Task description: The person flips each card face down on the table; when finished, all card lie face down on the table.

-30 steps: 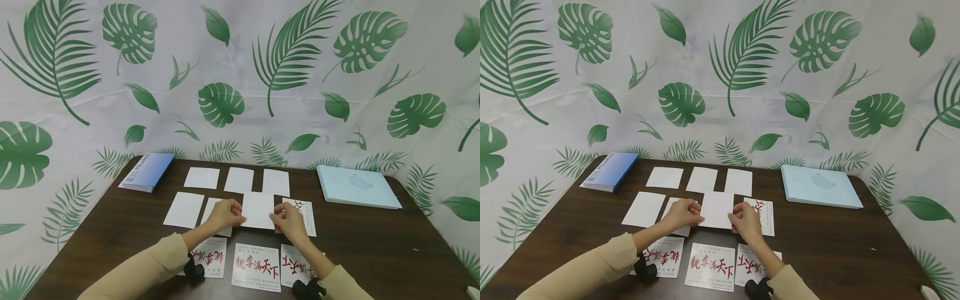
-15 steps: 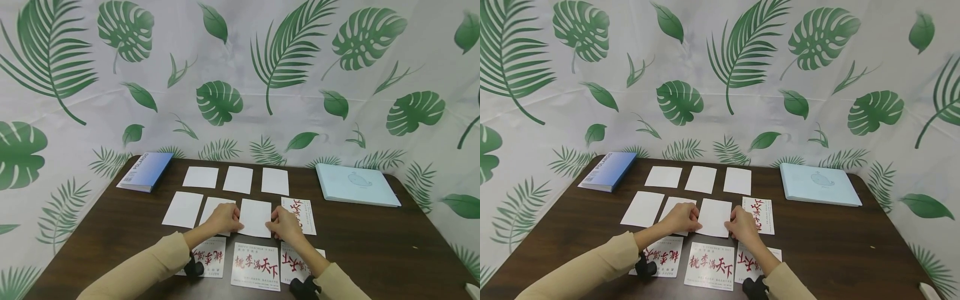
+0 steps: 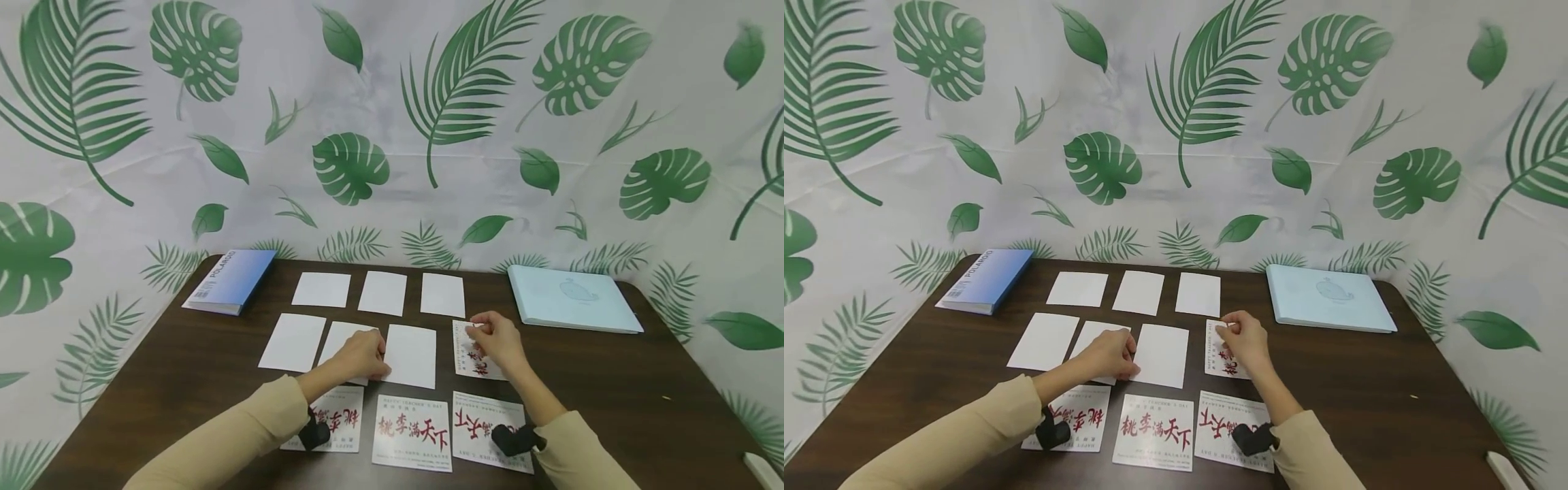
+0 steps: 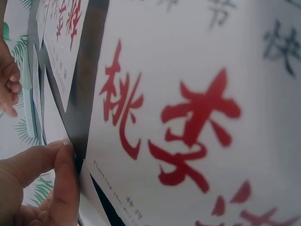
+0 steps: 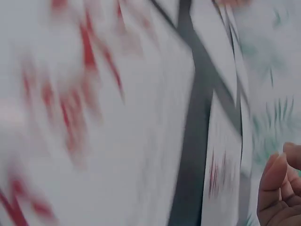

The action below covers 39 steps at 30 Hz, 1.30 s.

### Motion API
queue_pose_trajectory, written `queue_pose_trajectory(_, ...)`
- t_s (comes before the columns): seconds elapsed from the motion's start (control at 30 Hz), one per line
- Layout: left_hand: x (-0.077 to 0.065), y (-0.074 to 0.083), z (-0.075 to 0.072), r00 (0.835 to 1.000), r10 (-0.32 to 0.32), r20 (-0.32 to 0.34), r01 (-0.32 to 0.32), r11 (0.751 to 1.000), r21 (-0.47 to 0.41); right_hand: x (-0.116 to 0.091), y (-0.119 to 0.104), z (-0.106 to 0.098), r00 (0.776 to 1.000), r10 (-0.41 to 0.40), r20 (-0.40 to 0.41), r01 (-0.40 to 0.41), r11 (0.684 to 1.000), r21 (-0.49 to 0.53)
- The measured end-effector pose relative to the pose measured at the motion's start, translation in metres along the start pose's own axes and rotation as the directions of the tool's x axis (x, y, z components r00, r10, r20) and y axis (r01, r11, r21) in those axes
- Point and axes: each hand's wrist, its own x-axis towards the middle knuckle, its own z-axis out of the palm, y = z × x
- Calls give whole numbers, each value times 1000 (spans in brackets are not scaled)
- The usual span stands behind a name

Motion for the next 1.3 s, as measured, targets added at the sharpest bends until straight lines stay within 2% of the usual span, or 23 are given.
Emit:
queue_pose_trajectory(0.1, 0, -1, -1, 1000, -17, 7, 17, 1000, -3, 11, 15, -16, 998, 39, -39, -40, 999, -23)
queue_pose_trajectory(0.23, 1, 1, -2, 1000, -21, 18, 21, 1000, -18, 18, 31, -28, 997, 76, -19, -77, 992, -102)
queue_pose_trajectory(0.43, 7, 4, -5, 1000, -22, 11, 23, 990, -140, 23, 39, -31, 997, 72, -2, -71, 981, -183)
queue_pose_trajectory(0.7, 22, 12, -2, 998, -54, 21, 58, 944, -326, 31, 38, -30, 996, 78, 37, -67, 967, -245)
queue_pose_trajectory(0.97, 48, 28, 13, 997, -68, 20, 69, 856, -512, 32, 37, -32, 997, 61, 44, -49, 973, -226)
queue_pose_trajectory(1.17, 65, 44, 23, 997, -80, 16, 76, 827, -558, 31, 43, -32, 1000, 7, 19, -4, 985, -174)
queue_pose_trajectory(1.3, 75, 54, 32, 996, -89, 9, 78, 820, -567, 29, 47, -35, 1000, -29, 6, 30, 985, -172)
